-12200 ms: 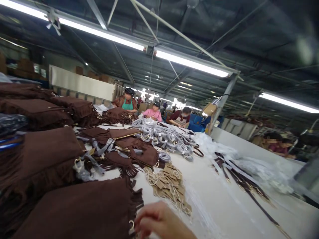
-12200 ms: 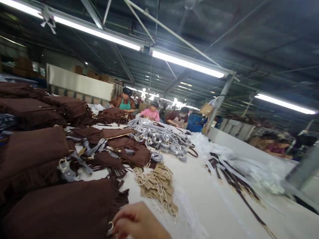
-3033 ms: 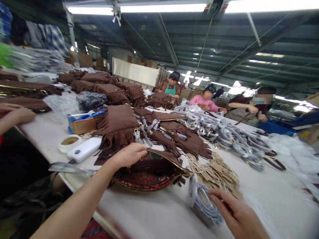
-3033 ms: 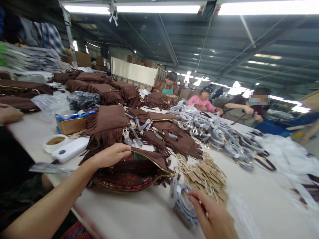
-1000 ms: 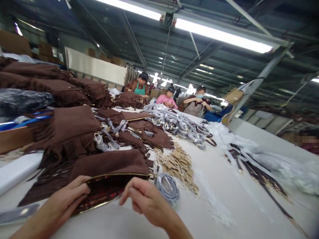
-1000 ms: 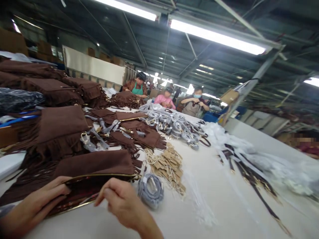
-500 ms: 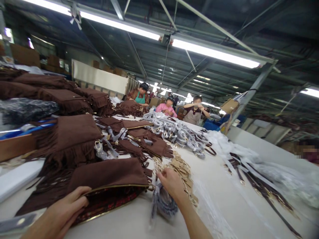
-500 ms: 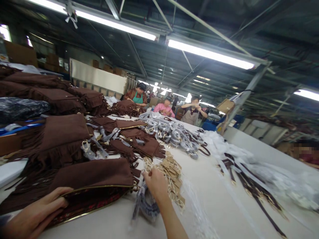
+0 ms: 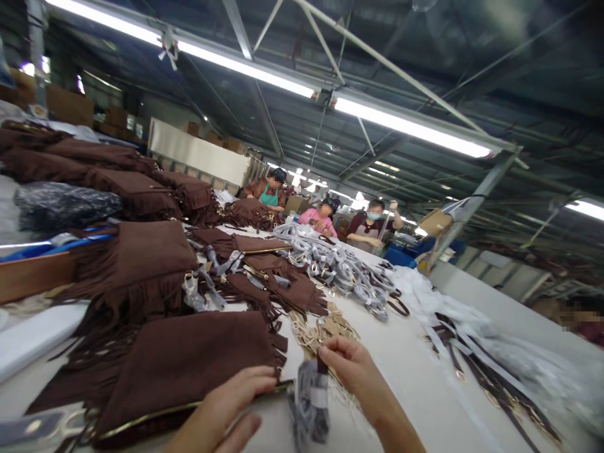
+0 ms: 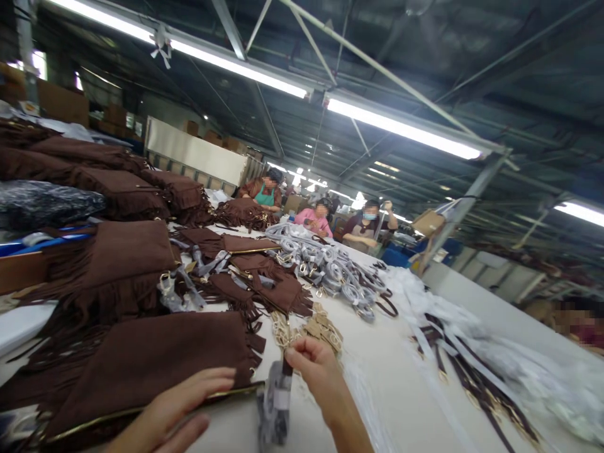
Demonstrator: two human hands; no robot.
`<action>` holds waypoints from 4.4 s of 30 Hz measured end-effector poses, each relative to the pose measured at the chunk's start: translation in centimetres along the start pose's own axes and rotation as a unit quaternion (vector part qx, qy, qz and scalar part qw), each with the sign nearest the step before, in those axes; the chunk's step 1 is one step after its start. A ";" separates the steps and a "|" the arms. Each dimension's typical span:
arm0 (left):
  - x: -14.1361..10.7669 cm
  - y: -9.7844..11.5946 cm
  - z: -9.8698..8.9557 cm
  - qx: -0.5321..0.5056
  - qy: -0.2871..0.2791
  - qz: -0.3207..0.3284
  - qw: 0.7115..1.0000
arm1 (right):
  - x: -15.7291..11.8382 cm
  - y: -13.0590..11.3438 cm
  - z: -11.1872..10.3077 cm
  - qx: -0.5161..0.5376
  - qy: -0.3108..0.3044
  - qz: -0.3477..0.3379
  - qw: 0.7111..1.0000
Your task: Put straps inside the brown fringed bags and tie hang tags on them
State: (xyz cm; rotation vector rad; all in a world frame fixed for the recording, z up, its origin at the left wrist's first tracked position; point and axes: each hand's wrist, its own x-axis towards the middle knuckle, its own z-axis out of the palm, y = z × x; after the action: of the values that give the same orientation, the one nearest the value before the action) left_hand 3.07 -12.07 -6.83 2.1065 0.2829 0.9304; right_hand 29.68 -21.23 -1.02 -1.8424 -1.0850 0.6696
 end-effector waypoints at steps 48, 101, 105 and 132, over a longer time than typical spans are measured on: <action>5.2 2.9 3.0 -0.173 0.153 -0.166 0.959 | -2.9 -2.0 7.3 -0.456 0.135 -0.368 0.799; -2.3 -2.9 -12.4 0.243 -0.052 -0.243 0.938 | -2.3 -6.7 16.6 -0.147 -0.389 -0.137 0.899; -2.1 -3.8 -12.4 0.211 -0.029 -0.265 0.941 | -0.3 -4.8 20.0 -0.195 -0.286 -0.231 0.909; -1.6 -6.3 -12.6 0.028 0.026 -0.277 0.960 | 1.8 -6.1 24.0 -0.041 -0.341 0.008 0.939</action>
State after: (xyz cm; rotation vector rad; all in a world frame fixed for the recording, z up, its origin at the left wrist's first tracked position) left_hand -6.23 -1.36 -7.21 1.8972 0.8829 0.6419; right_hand 9.36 -8.31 -7.14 -1.7213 -1.5513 1.3518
